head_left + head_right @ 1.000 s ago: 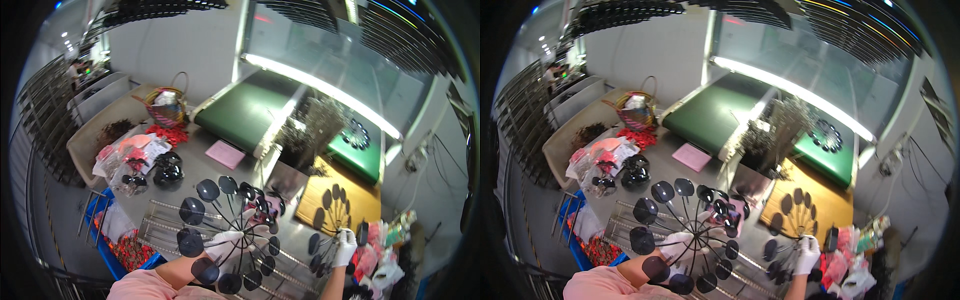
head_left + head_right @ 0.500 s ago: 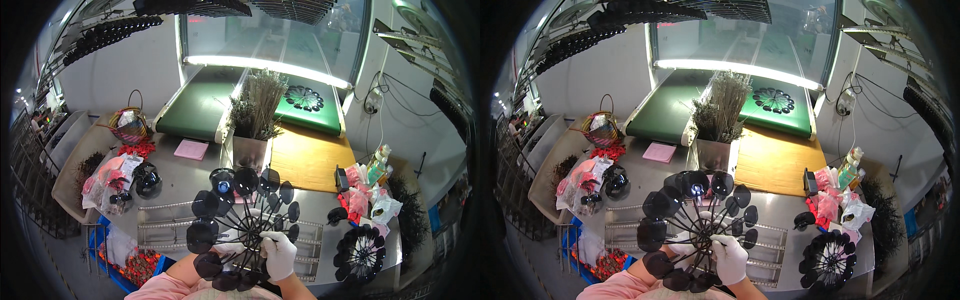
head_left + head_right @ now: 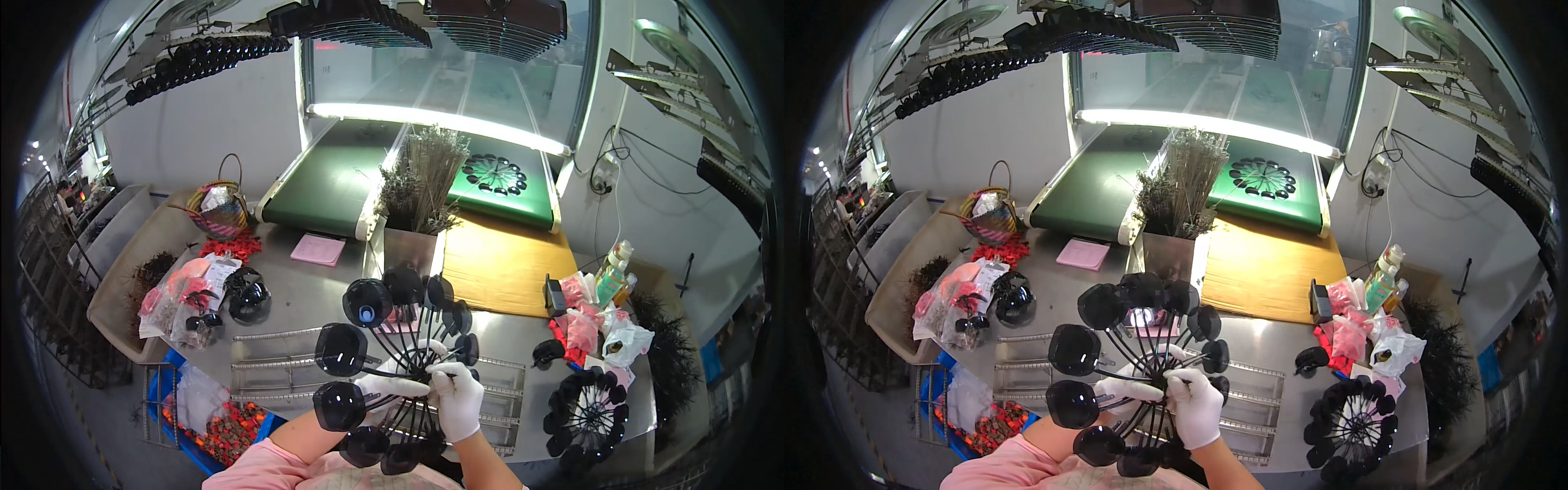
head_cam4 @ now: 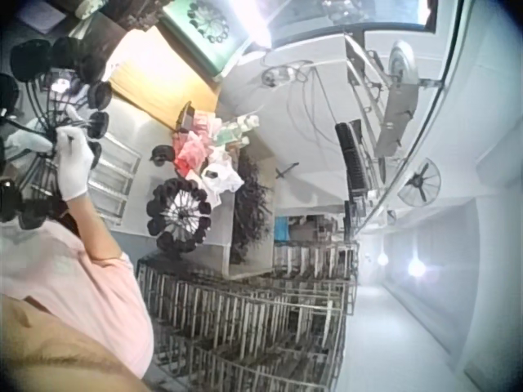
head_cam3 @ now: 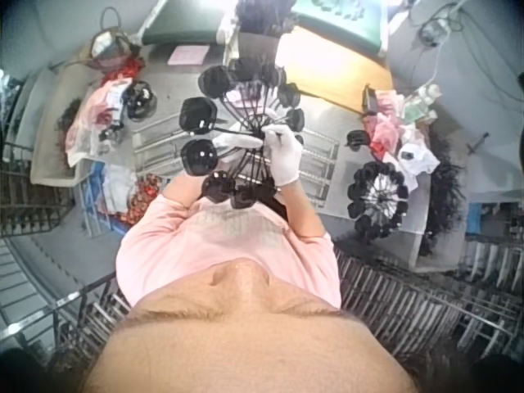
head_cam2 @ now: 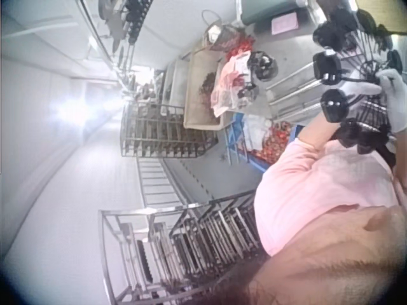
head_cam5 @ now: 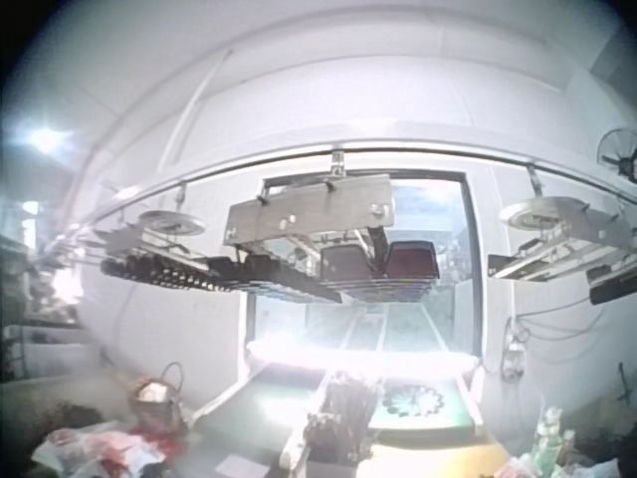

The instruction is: The person assembles black decorative items by inserting them into metal racks and arranging them on a table. They repeatedly pick up items, place them into slots, and move completed racks to a nearby rack system.

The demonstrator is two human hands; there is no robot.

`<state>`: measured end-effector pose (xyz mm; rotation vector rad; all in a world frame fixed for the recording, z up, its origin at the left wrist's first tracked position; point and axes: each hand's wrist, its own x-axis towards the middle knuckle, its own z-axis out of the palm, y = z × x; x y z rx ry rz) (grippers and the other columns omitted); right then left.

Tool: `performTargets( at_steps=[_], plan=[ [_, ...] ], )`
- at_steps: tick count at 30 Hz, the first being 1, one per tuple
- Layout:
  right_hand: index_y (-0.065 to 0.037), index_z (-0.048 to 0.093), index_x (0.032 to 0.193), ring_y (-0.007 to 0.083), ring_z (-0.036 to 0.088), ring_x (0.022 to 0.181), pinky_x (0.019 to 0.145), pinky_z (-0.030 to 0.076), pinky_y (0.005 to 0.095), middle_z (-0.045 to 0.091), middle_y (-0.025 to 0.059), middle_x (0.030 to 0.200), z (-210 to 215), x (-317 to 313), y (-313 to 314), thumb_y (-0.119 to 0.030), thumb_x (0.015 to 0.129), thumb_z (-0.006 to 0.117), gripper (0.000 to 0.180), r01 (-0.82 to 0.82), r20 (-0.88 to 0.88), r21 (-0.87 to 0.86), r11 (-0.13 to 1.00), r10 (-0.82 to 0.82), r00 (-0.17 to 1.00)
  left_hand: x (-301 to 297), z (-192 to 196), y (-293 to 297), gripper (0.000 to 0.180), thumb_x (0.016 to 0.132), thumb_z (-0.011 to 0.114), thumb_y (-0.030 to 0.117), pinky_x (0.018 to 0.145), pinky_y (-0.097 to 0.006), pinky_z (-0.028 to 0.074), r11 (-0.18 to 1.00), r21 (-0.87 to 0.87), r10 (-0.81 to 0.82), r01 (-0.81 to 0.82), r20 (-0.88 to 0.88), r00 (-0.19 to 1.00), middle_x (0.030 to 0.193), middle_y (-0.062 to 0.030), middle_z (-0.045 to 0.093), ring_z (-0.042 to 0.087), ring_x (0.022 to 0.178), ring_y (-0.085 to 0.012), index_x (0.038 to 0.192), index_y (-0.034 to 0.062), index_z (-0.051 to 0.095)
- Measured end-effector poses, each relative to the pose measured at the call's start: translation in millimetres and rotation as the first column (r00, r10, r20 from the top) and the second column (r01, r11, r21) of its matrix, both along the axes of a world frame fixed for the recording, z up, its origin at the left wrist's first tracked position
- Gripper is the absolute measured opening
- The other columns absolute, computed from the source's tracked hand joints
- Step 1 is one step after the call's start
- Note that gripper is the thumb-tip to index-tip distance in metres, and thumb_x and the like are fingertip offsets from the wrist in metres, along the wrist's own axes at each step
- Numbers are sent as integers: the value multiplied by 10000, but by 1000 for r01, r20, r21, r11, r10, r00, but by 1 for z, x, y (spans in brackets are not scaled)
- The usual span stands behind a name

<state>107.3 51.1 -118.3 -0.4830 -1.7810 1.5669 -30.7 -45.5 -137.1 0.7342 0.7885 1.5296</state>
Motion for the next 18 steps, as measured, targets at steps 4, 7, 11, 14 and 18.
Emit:
performTargets(
  at_steps=[4, 7, 11, 14, 18],
  plan=[
    [22, 678, 1045, 73, 594, 597, 559, 489, 231, 648, 39, 720, 3, 12, 5, -45, 993, 607, 110, 80, -92, -109, 991, -90, 992, 1, -1, 2, 987, 654, 836, 136, 1084, -387, 441, 996, 85, -19, 26, -81, 996, 1359, -124, 561, 551, 1272, -231, 1498, 47, 332],
    [33, 677, 1061, 74, 590, 598, 565, 492, 229, 644, 38, 721, 9, 18, 0, -13, 981, 613, 112, 71, -145, -134, 988, -90, 985, -6, 10, 5, 1015, 651, 849, 154, 1092, -390, 437, 988, 156, 33, -4, -187, 982, 1371, -129, 559, 548, 1281, -235, 1510, 46, 320],
    [4, 660, 1066, 73, 582, 603, 553, 486, 230, 643, 35, 753, 9, 15, -14, -102, 1017, 614, 126, 22, -102, -61, 998, -28, 994, -13, 25, 10, 1104, 629, 891, 199, 1111, -397, 426, 968, 251, 81, -3, -301, 950, 1401, -141, 549, 537, 1307, -245, 1539, 43, 287],
    [-31, 625, 1083, 69, 582, 588, 513, 478, 239, 657, 59, 816, 5, 11, -21, -64, 1012, 607, 81, 33, -120, 94, 995, -22, 992, -12, 27, 7, 1062, 632, 916, 244, 1092, -371, 440, 963, 238, -86, 124, -162, 983, 1372, -158, 566, 539, 1302, -231, 1498, 28, 340],
    [-35, 579, 1085, 82, 579, 561, 498, 470, 242, 666, 85, 881, 4, 5, -24, -2, 997, 573, 94, 50, -152, 225, 973, -16, 988, -10, 25, 2, 896, 637, 887, 111, 980, -329, 489, 955, 277, -88, 107, -77, 993, 1313, -128, 591, 585, 1182, -196, 1413, 58, 442]
  ],
)
